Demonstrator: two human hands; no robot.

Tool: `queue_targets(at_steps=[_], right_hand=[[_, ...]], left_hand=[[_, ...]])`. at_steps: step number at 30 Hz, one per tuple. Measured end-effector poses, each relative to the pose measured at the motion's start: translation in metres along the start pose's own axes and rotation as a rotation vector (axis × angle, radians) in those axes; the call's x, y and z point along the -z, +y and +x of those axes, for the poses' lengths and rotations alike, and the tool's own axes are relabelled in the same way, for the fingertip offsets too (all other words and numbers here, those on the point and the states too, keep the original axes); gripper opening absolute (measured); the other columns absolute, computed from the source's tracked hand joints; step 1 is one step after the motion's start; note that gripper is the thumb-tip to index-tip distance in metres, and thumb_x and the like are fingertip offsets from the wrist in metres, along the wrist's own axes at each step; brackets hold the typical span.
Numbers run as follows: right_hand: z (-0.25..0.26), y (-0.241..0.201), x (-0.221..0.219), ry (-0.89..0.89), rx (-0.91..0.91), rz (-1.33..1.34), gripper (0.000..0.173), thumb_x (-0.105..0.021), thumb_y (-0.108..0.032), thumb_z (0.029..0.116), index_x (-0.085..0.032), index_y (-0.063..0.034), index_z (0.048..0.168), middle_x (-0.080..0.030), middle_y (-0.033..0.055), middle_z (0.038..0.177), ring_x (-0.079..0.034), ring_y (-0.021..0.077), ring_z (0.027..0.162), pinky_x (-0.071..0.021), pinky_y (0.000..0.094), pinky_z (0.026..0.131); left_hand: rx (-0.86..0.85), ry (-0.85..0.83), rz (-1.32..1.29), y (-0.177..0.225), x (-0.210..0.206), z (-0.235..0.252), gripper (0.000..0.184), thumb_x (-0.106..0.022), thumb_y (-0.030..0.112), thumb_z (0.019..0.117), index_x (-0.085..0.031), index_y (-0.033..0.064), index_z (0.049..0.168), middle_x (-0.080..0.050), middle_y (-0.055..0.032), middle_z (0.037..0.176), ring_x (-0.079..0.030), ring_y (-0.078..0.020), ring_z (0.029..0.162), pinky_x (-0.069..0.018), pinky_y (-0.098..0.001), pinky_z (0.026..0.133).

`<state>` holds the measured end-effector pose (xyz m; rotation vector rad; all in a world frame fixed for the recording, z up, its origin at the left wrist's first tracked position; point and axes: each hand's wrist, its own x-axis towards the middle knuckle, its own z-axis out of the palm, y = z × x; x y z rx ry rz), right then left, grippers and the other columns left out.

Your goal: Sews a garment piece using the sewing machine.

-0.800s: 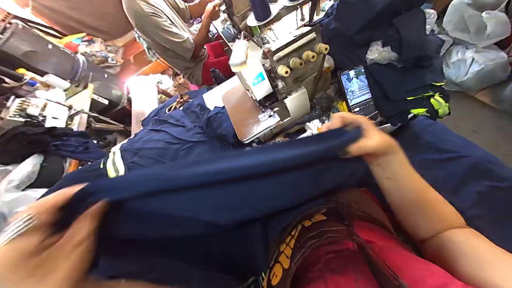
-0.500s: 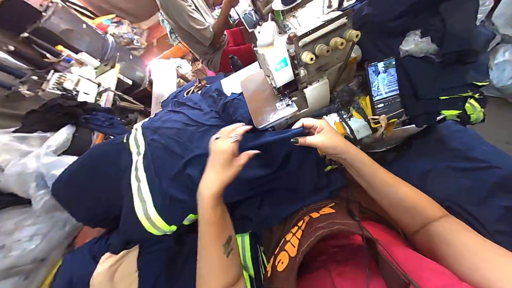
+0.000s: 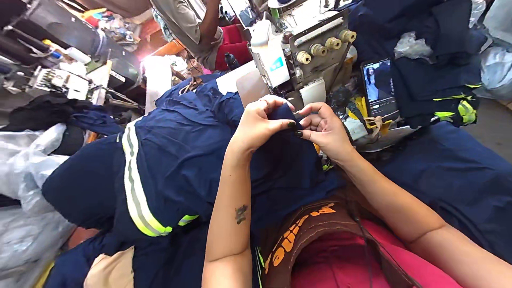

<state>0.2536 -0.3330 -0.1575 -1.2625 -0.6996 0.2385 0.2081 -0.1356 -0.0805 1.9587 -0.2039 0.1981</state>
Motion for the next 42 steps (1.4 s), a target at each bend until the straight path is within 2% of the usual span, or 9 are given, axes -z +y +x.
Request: queue_targets(at_steps=[7, 16, 21, 24, 30, 33, 37, 38, 42], right_hand=[[0.003, 0.002, -0.004, -0.007, 0.036, -0.012, 0.046, -0.071, 0.01, 0.0861, -0.054, -0.0079, 0.125, -0.068, 0.0034, 0.093, -0.066, 0.0091, 0.074, -0.0585, 0.0241, 0.067], [-0.001, 0.014, -0.005, -0.01, 0.056, -0.211, 0.036, -0.071, 0.007, 0.0874, -0.059, -0.0057, 0.119, -0.068, 0.0066, 0.099, -0.069, 0.0122, 0.083, -0.0603, 0.0284, 0.075], [-0.017, 0.047, -0.006, -0.044, 0.054, -0.429, 0.024, -0.07, -0.001, 0.092, -0.068, -0.0018, 0.116, -0.072, 0.0095, 0.11, -0.07, 0.0156, 0.1, -0.0596, 0.0377, 0.092], [-0.032, 0.053, -0.002, -0.135, 0.102, -0.549, 0.014, -0.065, -0.006, 0.095, -0.075, 0.0012, 0.102, -0.073, 0.0138, 0.097, -0.071, 0.022, 0.092, -0.0591, 0.0423, 0.086], [-0.057, -0.009, 0.035, -0.541, 0.017, -0.111, 0.015, -0.061, -0.004, 0.0968, -0.073, 0.0038, 0.092, -0.071, 0.0038, 0.088, -0.062, -0.0024, 0.087, -0.0508, 0.0161, 0.081], [-0.069, 0.009, 0.054, -0.532, -0.207, 0.035, 0.011, -0.064, -0.003, 0.0947, -0.074, -0.0004, 0.09, -0.072, -0.0049, 0.089, -0.062, -0.0067, 0.085, -0.0519, 0.0154, 0.079], [-0.085, 0.04, 0.055, -0.369, -0.494, 0.036, 0.011, -0.064, -0.003, 0.0943, -0.073, -0.0012, 0.099, -0.072, -0.003, 0.093, -0.065, -0.0018, 0.085, -0.0554, 0.0205, 0.081], [-0.086, 0.042, 0.051, -0.354, -0.523, 0.067, 0.012, -0.064, -0.002, 0.094, -0.072, -0.0005, 0.104, -0.073, -0.0019, 0.096, -0.066, -0.0004, 0.087, -0.0564, 0.0216, 0.082], [-0.075, 0.047, 0.037, -0.375, -0.517, 0.097, 0.026, -0.072, -0.001, 0.0898, -0.067, 0.0029, 0.115, -0.073, 0.0045, 0.106, -0.07, 0.0043, 0.095, -0.0586, 0.0243, 0.089]], left_hand=[[0.065, 0.198, -0.069, 0.001, 0.006, -0.003, 0.028, -0.079, -0.01, 0.0764, -0.07, 0.0023, 0.1, -0.071, -0.0004, 0.094, -0.068, -0.0042, 0.077, -0.0605, -0.0215, 0.073], [0.044, 0.288, -0.109, 0.004, 0.0, -0.001, 0.044, -0.078, -0.014, 0.0762, -0.063, 0.0051, 0.113, -0.077, 0.0005, 0.084, -0.074, -0.0071, 0.076, -0.0624, -0.0247, 0.073], [0.021, 0.368, 0.028, 0.013, 0.018, -0.003, 0.045, -0.08, -0.008, 0.0775, -0.06, 0.0065, 0.116, -0.075, 0.004, 0.085, -0.073, -0.0061, 0.079, -0.0622, -0.0268, 0.076], [-0.084, 0.45, 0.056, 0.025, 0.037, -0.004, 0.044, -0.079, -0.001, 0.0819, -0.057, 0.0075, 0.119, -0.074, 0.0067, 0.089, -0.072, -0.0067, 0.083, -0.0618, -0.0301, 0.079], [-0.29, 0.459, 0.032, 0.027, 0.049, 0.01, 0.043, -0.078, -0.002, 0.0834, -0.055, 0.0151, 0.116, -0.076, 0.0115, 0.093, -0.073, -0.0047, 0.088, -0.0615, -0.0285, 0.083], [-0.162, 0.349, 0.231, -0.028, 0.03, 0.025, 0.033, -0.076, 0.0, 0.0828, -0.065, 0.0002, 0.113, -0.074, -0.0024, 0.098, -0.071, -0.0078, 0.09, -0.0597, -0.0294, 0.084], [-0.032, 0.38, 0.455, -0.083, 0.005, 0.02, 0.031, -0.082, 0.009, 0.0828, -0.065, -0.0009, 0.108, -0.063, -0.0157, 0.105, -0.06, -0.0177, 0.081, -0.0513, -0.0332, 0.072], [-0.069, 0.382, 0.519, -0.083, 0.002, 0.014, 0.027, -0.081, 0.01, 0.0846, -0.064, 0.0023, 0.104, -0.06, -0.0149, 0.11, -0.06, -0.0181, 0.088, -0.0529, -0.0317, 0.076], [-0.153, 0.457, 0.915, -0.078, -0.018, 0.002, 0.016, -0.071, 0.022, 0.0964, -0.073, 0.0061, 0.098, -0.06, -0.0197, 0.127, -0.054, -0.0412, 0.121, -0.0424, -0.0598, 0.101]])
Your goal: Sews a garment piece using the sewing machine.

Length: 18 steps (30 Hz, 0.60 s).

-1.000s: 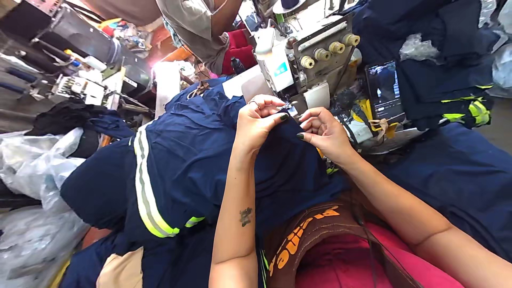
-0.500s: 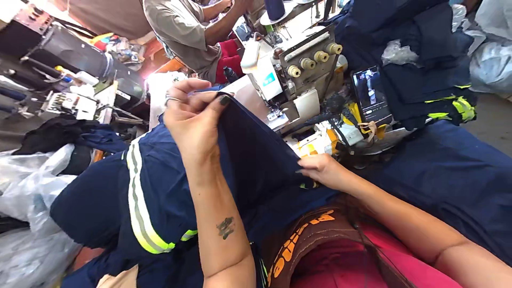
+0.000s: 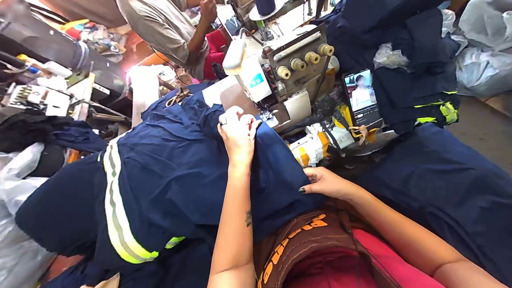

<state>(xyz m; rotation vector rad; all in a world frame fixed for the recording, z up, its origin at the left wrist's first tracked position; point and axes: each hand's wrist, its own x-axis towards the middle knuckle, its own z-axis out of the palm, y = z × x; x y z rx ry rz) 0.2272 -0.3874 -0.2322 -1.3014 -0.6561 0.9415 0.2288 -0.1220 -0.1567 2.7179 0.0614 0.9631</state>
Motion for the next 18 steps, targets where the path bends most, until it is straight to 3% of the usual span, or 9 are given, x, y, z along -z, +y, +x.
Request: queue_targets(at_steps=[3, 5, 6, 10, 14, 18], right_hand=[[0.003, 0.006, 0.0, -0.044, 0.033, -0.258, 0.014, -0.07, -0.011, 0.0939, -0.074, 0.0001, 0.1, -0.073, 0.0041, 0.098, -0.066, 0.0013, 0.092, -0.0549, 0.0232, 0.087], [-0.007, 0.01, 0.0, -0.096, 0.052, -0.316, 0.014, -0.068, -0.012, 0.095, -0.076, -0.0007, 0.097, -0.074, 0.004, 0.095, -0.066, 0.0008, 0.09, -0.0543, 0.0228, 0.086], [-0.014, 0.014, 0.0, -0.107, 0.072, -0.31, 0.013, -0.068, -0.011, 0.0946, -0.076, -0.0004, 0.095, -0.074, 0.0033, 0.093, -0.065, -0.0005, 0.088, -0.054, 0.0209, 0.084], [-0.037, 0.027, 0.003, -0.112, 0.092, -0.239, 0.012, -0.07, -0.011, 0.093, -0.076, -0.0001, 0.091, -0.073, 0.0017, 0.088, -0.064, -0.0041, 0.085, -0.0527, 0.0166, 0.08], [-0.036, 0.027, 0.005, -0.124, 0.151, -0.178, 0.013, -0.07, -0.012, 0.0945, -0.076, -0.0005, 0.093, -0.074, 0.0013, 0.09, -0.066, -0.0033, 0.088, -0.0539, 0.0171, 0.081], [-0.024, 0.018, 0.002, -0.09, 0.148, -0.07, 0.011, -0.069, -0.009, 0.094, -0.075, 0.0002, 0.097, -0.074, -0.0008, 0.095, -0.066, -0.0046, 0.092, -0.0547, 0.0154, 0.084]], left_hand=[[0.083, 0.017, 0.229, 0.023, -0.007, -0.017, 0.027, -0.057, 0.026, 0.1046, -0.074, 0.0076, 0.114, -0.064, -0.0181, 0.131, -0.055, -0.0399, 0.126, -0.0401, -0.0597, 0.107], [0.143, -0.031, 0.28, 0.039, -0.015, -0.032, 0.034, -0.05, 0.023, 0.1072, -0.069, 0.0067, 0.129, -0.067, -0.0162, 0.132, -0.06, -0.0348, 0.127, -0.0412, -0.0568, 0.11], [0.148, -0.034, 0.288, 0.048, -0.018, -0.038, 0.034, -0.049, 0.021, 0.107, -0.068, 0.0059, 0.132, -0.068, -0.0157, 0.131, -0.061, -0.0334, 0.127, -0.0416, -0.0548, 0.111], [0.124, -0.019, 0.286, 0.077, -0.026, -0.045, 0.034, -0.055, 0.014, 0.1034, -0.068, 0.0073, 0.134, -0.069, -0.0142, 0.132, -0.062, -0.0319, 0.127, -0.0443, -0.0493, 0.11], [0.112, 0.016, 0.312, 0.079, -0.033, -0.037, 0.032, -0.06, 0.015, 0.1019, -0.069, 0.0065, 0.132, -0.07, -0.015, 0.129, -0.065, -0.0325, 0.121, -0.0489, -0.0472, 0.105], [0.119, 0.035, 0.238, 0.068, -0.033, -0.027, 0.027, -0.055, 0.016, 0.1042, -0.069, 0.0012, 0.121, -0.071, -0.0161, 0.123, -0.065, -0.0318, 0.121, -0.0482, -0.0483, 0.106]])
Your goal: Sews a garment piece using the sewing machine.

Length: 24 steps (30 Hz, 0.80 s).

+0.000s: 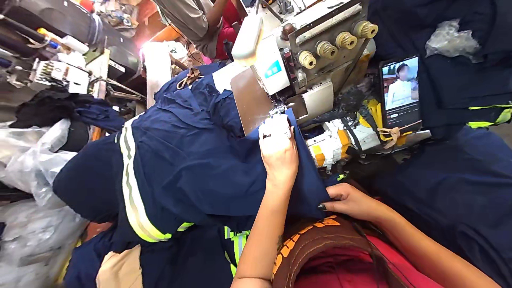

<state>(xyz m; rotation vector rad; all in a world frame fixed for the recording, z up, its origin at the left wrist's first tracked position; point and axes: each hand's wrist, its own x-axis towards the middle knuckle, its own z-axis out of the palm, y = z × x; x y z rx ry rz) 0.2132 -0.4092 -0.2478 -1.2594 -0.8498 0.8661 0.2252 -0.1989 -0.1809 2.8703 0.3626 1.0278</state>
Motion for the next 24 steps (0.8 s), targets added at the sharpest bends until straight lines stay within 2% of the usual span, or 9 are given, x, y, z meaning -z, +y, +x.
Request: queue_targets(at_steps=[4, 6, 10, 12, 14, 16, 18, 21, 24], right_hand=[[0.018, -0.012, 0.002, 0.025, -0.002, 0.072, 0.01, -0.068, -0.006, 0.0945, -0.074, 0.0002, 0.1, -0.074, -0.0013, 0.097, -0.067, -0.0031, 0.091, -0.0563, 0.0173, 0.084], [0.027, -0.017, 0.004, 0.034, -0.002, 0.089, 0.009, -0.066, -0.004, 0.0943, -0.073, -0.0004, 0.099, -0.073, -0.0023, 0.095, -0.067, -0.0032, 0.089, -0.0564, 0.0173, 0.082], [0.048, -0.024, 0.01, 0.046, -0.001, 0.126, 0.01, -0.063, -0.001, 0.0949, -0.072, -0.0002, 0.099, -0.073, -0.0015, 0.094, -0.067, -0.0008, 0.088, -0.0572, 0.0197, 0.082], [0.061, -0.03, 0.014, 0.064, -0.031, 0.151, 0.011, -0.063, -0.002, 0.0955, -0.072, -0.0007, 0.1, -0.073, -0.0013, 0.095, -0.068, 0.0004, 0.089, -0.0574, 0.021, 0.083], [0.075, -0.037, 0.018, 0.091, -0.074, 0.161, 0.011, -0.061, -0.003, 0.095, -0.072, -0.0026, 0.098, -0.073, -0.0026, 0.093, -0.067, 0.0001, 0.088, -0.0567, 0.0212, 0.083], [0.089, -0.04, 0.021, 0.137, -0.122, 0.196, 0.012, -0.062, -0.002, 0.0934, -0.073, -0.004, 0.094, -0.073, -0.0018, 0.089, -0.068, 0.0019, 0.085, -0.0569, 0.023, 0.081], [0.102, -0.042, 0.022, 0.2, -0.138, 0.225, 0.012, -0.062, 0.001, 0.0907, -0.073, -0.0039, 0.088, -0.072, -0.0001, 0.083, -0.066, 0.0041, 0.08, -0.0557, 0.0248, 0.076], [0.112, -0.046, 0.023, 0.257, -0.101, 0.19, 0.015, -0.061, 0.006, 0.0903, -0.074, -0.0019, 0.089, -0.072, 0.0026, 0.085, -0.066, 0.0063, 0.08, -0.0561, 0.0259, 0.075], [0.109, -0.051, 0.023, 0.274, -0.06, 0.077, 0.017, -0.061, 0.005, 0.0887, -0.073, -0.0042, 0.081, -0.069, 0.0002, 0.078, -0.062, 0.0038, 0.072, -0.0529, 0.023, 0.067]], left_hand=[[0.077, -0.217, -0.114, -0.017, 0.008, 0.018, 0.036, -0.045, 0.018, 0.1082, -0.059, -0.0028, 0.134, -0.062, -0.0163, 0.141, -0.054, -0.0305, 0.137, -0.0324, -0.0544, 0.12], [0.107, -0.34, -0.159, -0.027, 0.017, 0.033, 0.035, -0.043, 0.016, 0.1084, -0.054, -0.0008, 0.138, -0.056, -0.0146, 0.148, -0.051, -0.03, 0.14, -0.0294, -0.0568, 0.12], [0.211, -0.426, -0.186, -0.056, 0.002, 0.077, 0.033, -0.051, 0.015, 0.1038, -0.057, -0.0002, 0.133, -0.064, -0.0185, 0.134, -0.058, -0.0355, 0.129, -0.0411, -0.0542, 0.113], [0.211, -0.471, -0.098, -0.066, -0.009, 0.097, 0.038, -0.048, 0.018, 0.1053, -0.053, -0.0033, 0.137, -0.063, -0.023, 0.134, -0.058, -0.0395, 0.129, -0.0413, -0.0545, 0.112], [0.161, -0.453, 0.009, -0.078, -0.023, 0.112, 0.041, -0.045, 0.021, 0.1072, -0.052, -0.0056, 0.138, -0.064, -0.0263, 0.13, -0.06, -0.0438, 0.126, -0.0447, -0.0561, 0.107], [0.171, -0.448, 0.032, -0.088, -0.033, 0.127, 0.043, -0.045, 0.024, 0.108, -0.055, -0.003, 0.139, -0.063, -0.0245, 0.135, -0.057, -0.0426, 0.13, -0.0434, -0.0567, 0.109], [0.161, -0.401, 0.024, -0.1, -0.041, 0.14, 0.04, -0.047, 0.025, 0.1068, -0.06, -0.003, 0.134, -0.064, -0.0234, 0.133, -0.056, -0.0393, 0.132, -0.0392, -0.0546, 0.114], [0.111, -0.186, -0.059, -0.112, -0.039, 0.143, 0.037, -0.053, 0.015, 0.1016, -0.061, -0.0054, 0.131, -0.063, -0.0232, 0.134, -0.053, -0.0377, 0.135, -0.0301, -0.0531, 0.12], [0.101, 0.098, -0.149, -0.117, -0.008, 0.1, 0.035, -0.055, 0.014, 0.1004, -0.062, 0.0005, 0.132, -0.062, -0.0164, 0.139, -0.048, -0.0342, 0.141, -0.0271, -0.0558, 0.122]])
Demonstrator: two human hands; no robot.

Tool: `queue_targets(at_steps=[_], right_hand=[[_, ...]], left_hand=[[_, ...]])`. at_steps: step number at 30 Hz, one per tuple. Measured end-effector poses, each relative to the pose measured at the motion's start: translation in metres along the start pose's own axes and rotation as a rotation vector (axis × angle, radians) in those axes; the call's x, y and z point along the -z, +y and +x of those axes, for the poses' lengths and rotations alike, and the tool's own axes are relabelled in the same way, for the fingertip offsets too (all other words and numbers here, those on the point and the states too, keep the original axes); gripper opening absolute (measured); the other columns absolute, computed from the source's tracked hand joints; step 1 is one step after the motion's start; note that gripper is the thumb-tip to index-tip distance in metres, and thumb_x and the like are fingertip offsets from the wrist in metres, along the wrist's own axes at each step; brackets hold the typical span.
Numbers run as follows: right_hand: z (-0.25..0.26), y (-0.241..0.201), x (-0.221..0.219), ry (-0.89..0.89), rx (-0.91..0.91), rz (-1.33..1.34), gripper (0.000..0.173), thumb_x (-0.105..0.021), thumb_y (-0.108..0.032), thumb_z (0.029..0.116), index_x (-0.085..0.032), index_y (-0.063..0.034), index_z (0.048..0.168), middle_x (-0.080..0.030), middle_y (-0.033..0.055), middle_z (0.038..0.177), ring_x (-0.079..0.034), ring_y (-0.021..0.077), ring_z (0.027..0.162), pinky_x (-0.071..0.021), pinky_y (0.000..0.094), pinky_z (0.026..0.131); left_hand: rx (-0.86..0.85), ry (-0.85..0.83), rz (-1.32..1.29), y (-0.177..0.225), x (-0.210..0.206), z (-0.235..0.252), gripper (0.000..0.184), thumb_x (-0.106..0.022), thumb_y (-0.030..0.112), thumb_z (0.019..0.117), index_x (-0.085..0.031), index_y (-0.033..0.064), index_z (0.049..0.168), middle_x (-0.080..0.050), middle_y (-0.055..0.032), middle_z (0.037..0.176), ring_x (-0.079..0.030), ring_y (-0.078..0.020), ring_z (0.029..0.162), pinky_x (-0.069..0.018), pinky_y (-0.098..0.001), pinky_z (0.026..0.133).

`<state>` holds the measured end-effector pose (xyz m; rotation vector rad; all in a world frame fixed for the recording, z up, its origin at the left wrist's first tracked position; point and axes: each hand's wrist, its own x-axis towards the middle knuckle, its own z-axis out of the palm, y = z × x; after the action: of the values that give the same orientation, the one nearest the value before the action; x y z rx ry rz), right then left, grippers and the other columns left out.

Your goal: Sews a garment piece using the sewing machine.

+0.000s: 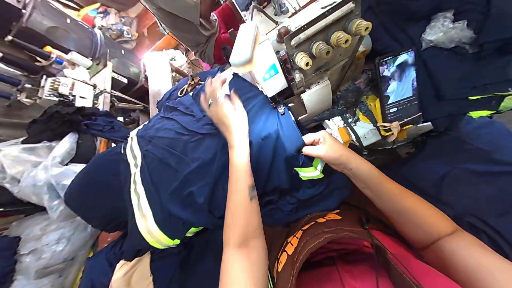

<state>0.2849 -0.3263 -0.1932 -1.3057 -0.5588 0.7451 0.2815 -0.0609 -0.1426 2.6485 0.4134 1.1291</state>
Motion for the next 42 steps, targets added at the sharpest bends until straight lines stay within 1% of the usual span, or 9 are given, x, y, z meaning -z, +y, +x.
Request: queue_targets(at_steps=[6, 10, 13, 16, 21, 26, 31, 35, 42], right_hand=[[-0.028, 0.004, 0.021, -0.137, -0.016, -0.055, 0.014, -0.061, -0.003, 0.088, -0.07, -0.0079, 0.08, -0.066, -0.0057, 0.079, -0.06, -0.0011, 0.074, -0.0512, 0.0198, 0.068], [-0.038, 0.012, 0.034, -0.256, -0.044, 0.09, 0.016, -0.059, -0.004, 0.0927, -0.074, -0.0069, 0.096, -0.072, -0.0041, 0.092, -0.065, 0.0011, 0.085, -0.0559, 0.0227, 0.08], [-0.044, 0.014, 0.032, -0.22, -0.082, 0.152, 0.016, -0.057, -0.003, 0.0936, -0.073, -0.0066, 0.096, -0.071, -0.002, 0.09, -0.065, 0.0034, 0.083, -0.0554, 0.0238, 0.079], [-0.05, 0.013, 0.024, -0.182, -0.104, 0.225, 0.016, -0.057, -0.004, 0.094, -0.072, -0.0075, 0.099, -0.072, -0.0008, 0.092, -0.066, 0.0048, 0.084, -0.0565, 0.0246, 0.079], [-0.06, 0.044, -0.022, -0.134, -0.144, 0.369, 0.026, -0.065, 0.004, 0.0909, -0.068, -0.007, 0.115, -0.073, 0.0064, 0.097, -0.069, 0.0101, 0.082, -0.0583, 0.027, 0.074], [-0.072, 0.063, -0.054, 0.099, -0.258, 0.335, 0.046, -0.062, 0.014, 0.0887, -0.049, -0.0093, 0.126, -0.07, 0.0077, 0.096, -0.069, 0.0149, 0.077, -0.0598, 0.032, 0.071], [-0.084, 0.065, -0.051, 0.098, -0.239, 0.263, 0.066, -0.069, 0.011, 0.087, -0.042, -0.0095, 0.144, -0.071, 0.0115, 0.111, -0.072, 0.0177, 0.085, -0.0615, 0.0333, 0.074], [-0.097, 0.063, -0.051, 0.105, -0.202, 0.199, 0.051, -0.072, 0.013, 0.0842, -0.059, -0.0013, 0.132, -0.072, 0.0095, 0.11, -0.071, 0.014, 0.094, -0.0611, 0.0307, 0.082], [-0.119, 0.046, -0.044, 0.102, -0.1, 0.16, 0.033, -0.072, 0.009, 0.0868, -0.068, -0.0021, 0.117, -0.075, 0.0049, 0.103, -0.071, 0.0097, 0.091, -0.0608, 0.0269, 0.081]], left_hand=[[0.655, 0.452, 0.053, -0.058, 0.107, -0.237, 0.064, -0.064, 0.014, 0.0966, -0.037, -0.0204, 0.144, -0.04, -0.0381, 0.149, -0.039, -0.0421, 0.144, -0.0327, -0.041, 0.12], [1.171, 0.12, -0.642, -0.081, 0.143, -0.319, 0.059, -0.049, 0.041, 0.1059, -0.037, 0.0015, 0.149, -0.056, -0.0105, 0.139, -0.058, -0.0149, 0.124, -0.0494, -0.0385, 0.105], [0.997, -0.232, -0.714, -0.079, 0.19, -0.291, 0.048, -0.078, 0.017, 0.0854, -0.057, 0.0001, 0.125, -0.075, 0.0013, 0.105, -0.072, -0.0073, 0.095, -0.0621, -0.0328, 0.087], [0.767, -0.085, -0.364, -0.095, 0.254, -0.21, 0.063, -0.075, 0.013, 0.0904, -0.043, -0.0097, 0.139, -0.063, -0.0094, 0.126, -0.063, -0.0064, 0.114, -0.0538, -0.0289, 0.101], [0.639, 0.136, 0.259, -0.148, 0.256, -0.124, 0.067, -0.067, 0.027, 0.0936, -0.045, -0.0077, 0.146, -0.045, -0.031, 0.15, -0.044, -0.0403, 0.141, -0.035, -0.0512, 0.118], [0.43, -0.149, -0.222, -0.015, 0.16, -0.162, 0.034, -0.058, 0.018, 0.1036, -0.058, -0.008, 0.125, -0.065, -0.0202, 0.118, -0.067, -0.0219, 0.103, -0.057, -0.0392, 0.091], [0.729, -0.536, -0.68, 0.053, 0.087, -0.252, 0.048, -0.078, 0.02, 0.09, -0.061, 0.0022, 0.131, -0.069, -0.0119, 0.116, -0.068, -0.0174, 0.101, -0.0571, -0.038, 0.089], [0.91, -0.303, -0.867, 0.068, 0.092, -0.282, 0.022, -0.08, 0.005, 0.0846, -0.07, 0.0013, 0.104, -0.073, -0.0055, 0.093, -0.07, -0.012, 0.085, -0.0603, -0.0324, 0.079], [-0.169, -0.118, -0.308, 0.103, 0.129, -0.275, 0.009, -0.075, 0.01, 0.0923, -0.074, 0.0028, 0.098, -0.07, -0.014, 0.093, -0.069, -0.0205, 0.079, -0.0589, -0.0301, 0.07]])
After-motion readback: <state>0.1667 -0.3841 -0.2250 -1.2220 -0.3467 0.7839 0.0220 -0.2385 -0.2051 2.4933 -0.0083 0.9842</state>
